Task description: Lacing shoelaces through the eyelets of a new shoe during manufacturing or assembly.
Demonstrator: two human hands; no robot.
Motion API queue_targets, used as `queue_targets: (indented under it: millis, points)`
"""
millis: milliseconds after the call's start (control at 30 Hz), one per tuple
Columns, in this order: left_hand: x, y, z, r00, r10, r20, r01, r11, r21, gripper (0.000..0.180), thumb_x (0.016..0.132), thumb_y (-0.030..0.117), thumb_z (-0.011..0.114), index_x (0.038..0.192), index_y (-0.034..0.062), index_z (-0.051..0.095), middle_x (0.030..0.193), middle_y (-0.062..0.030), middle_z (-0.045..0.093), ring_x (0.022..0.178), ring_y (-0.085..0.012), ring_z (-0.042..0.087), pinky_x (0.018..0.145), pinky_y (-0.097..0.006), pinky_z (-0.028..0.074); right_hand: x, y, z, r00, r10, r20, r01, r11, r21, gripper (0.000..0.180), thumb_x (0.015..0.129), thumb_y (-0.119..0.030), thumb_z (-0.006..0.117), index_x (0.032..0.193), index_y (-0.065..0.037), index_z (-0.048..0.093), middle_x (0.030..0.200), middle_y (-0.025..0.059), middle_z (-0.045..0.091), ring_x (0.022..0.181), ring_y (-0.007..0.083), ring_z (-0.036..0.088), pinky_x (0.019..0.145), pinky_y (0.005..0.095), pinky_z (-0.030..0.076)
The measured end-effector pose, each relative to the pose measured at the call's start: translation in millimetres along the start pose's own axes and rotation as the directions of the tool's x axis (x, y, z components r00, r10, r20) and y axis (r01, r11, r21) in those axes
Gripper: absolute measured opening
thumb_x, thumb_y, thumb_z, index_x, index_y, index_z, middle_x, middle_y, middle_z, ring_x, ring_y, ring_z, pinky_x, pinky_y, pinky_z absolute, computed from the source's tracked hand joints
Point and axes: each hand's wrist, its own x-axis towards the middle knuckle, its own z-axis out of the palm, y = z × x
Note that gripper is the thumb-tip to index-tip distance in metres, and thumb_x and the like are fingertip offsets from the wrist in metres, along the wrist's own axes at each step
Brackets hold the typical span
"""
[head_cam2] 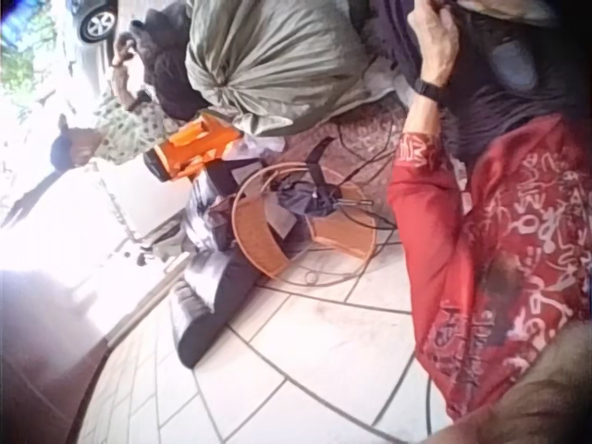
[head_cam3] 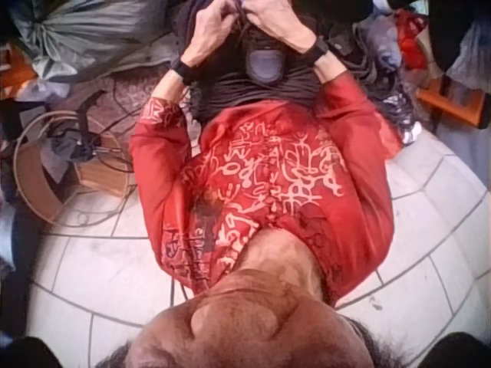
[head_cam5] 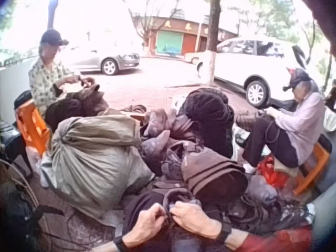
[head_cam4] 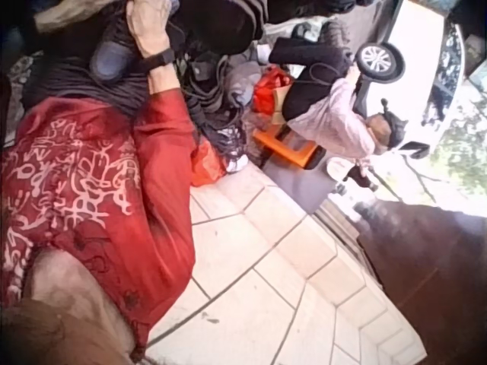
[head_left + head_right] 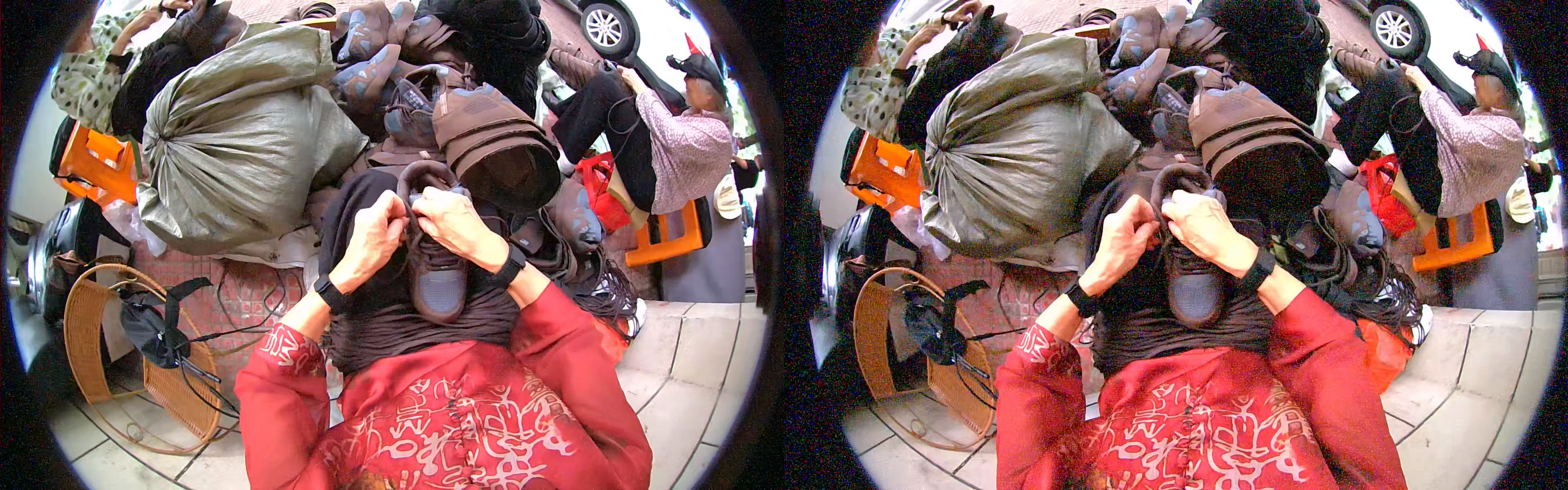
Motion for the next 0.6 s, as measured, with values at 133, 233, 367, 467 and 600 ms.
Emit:
queue_targets:
  millis: [133,233,367,467,600]
  points:
    - [-1.0,4.7,-1.1,0.996,-0.083,0.03,0.083,0.997,0.008,0.01,0.08,-0.003,0.055,0.081,0.0007,0.047,0.064,-0.0046,0.056,0.056,-0.0096,0.054,0.051,-0.024,0.046,4.6,-9.4,-10.6,0.988,-0.139,0.069,0.154,0.94,-0.303,0.006,0.068,-0.009,0.057,0.069,-0.005,0.052,0.071,0.0099,0.052,0.069,0.0256,0.055,0.058,0.0364,0.045]
    - [-7.3,-0.2,-4.8,0.96,-0.243,0.14,0.253,0.966,-0.056,0.008,0.081,-0.002,0.054,0.079,0.0018,0.047,0.065,-0.0048,0.056,0.057,-0.0104,0.056,0.053,-0.025,0.05,1.0,-9.5,-39.2,0.999,-0.037,0.012,0.038,0.865,-0.5,0.007,0.065,-0.011,0.057,0.069,-0.007,0.052,0.071,0.0079,0.052,0.069,0.0232,0.056,0.057,0.0345,0.046]
    - [-12.8,-9.4,-6.6,0.919,-0.285,0.271,0.37,0.861,-0.348,0.008,0.084,0.001,0.054,0.087,0.0025,0.047,0.075,-0.0076,0.057,0.064,-0.0147,0.059,0.054,-0.028,0.053,-16.7,21.8,-97.4,0.958,0.199,-0.208,-0.284,0.771,-0.57,0.011,0.068,-0.014,0.06,0.074,-0.009,0.054,0.075,0.006,0.053,0.073,0.0247,0.055,0.06,0.0334,0.047]
    - [-14.0,-2.9,-5.1,0.898,-0.342,0.278,0.44,0.738,-0.512,0.012,0.085,0.005,0.054,0.093,0.0027,0.045,0.081,-0.0097,0.056,0.068,-0.0181,0.061,0.054,-0.029,0.054,-27.1,16.9,-103.7,0.976,0.112,-0.187,-0.204,0.769,-0.605,0.016,0.068,-0.017,0.063,0.081,-0.01,0.056,0.084,0.0057,0.053,0.082,0.0242,0.053,0.064,0.0339,0.046]
    - [-22.9,-3.4,-11.3,0.873,-0.433,0.224,0.478,0.674,-0.563,0.015,0.086,0.01,0.054,0.095,0.002,0.045,0.083,-0.0107,0.056,0.068,-0.0201,0.061,0.053,-0.03,0.054,-6.9,-9.8,-63.7,0.985,-0.072,-0.156,-0.012,0.878,-0.478,0.016,0.07,-0.015,0.057,0.084,-0.01,0.056,0.092,0.0061,0.051,0.087,0.0219,0.05,0.067,0.0325,0.041]
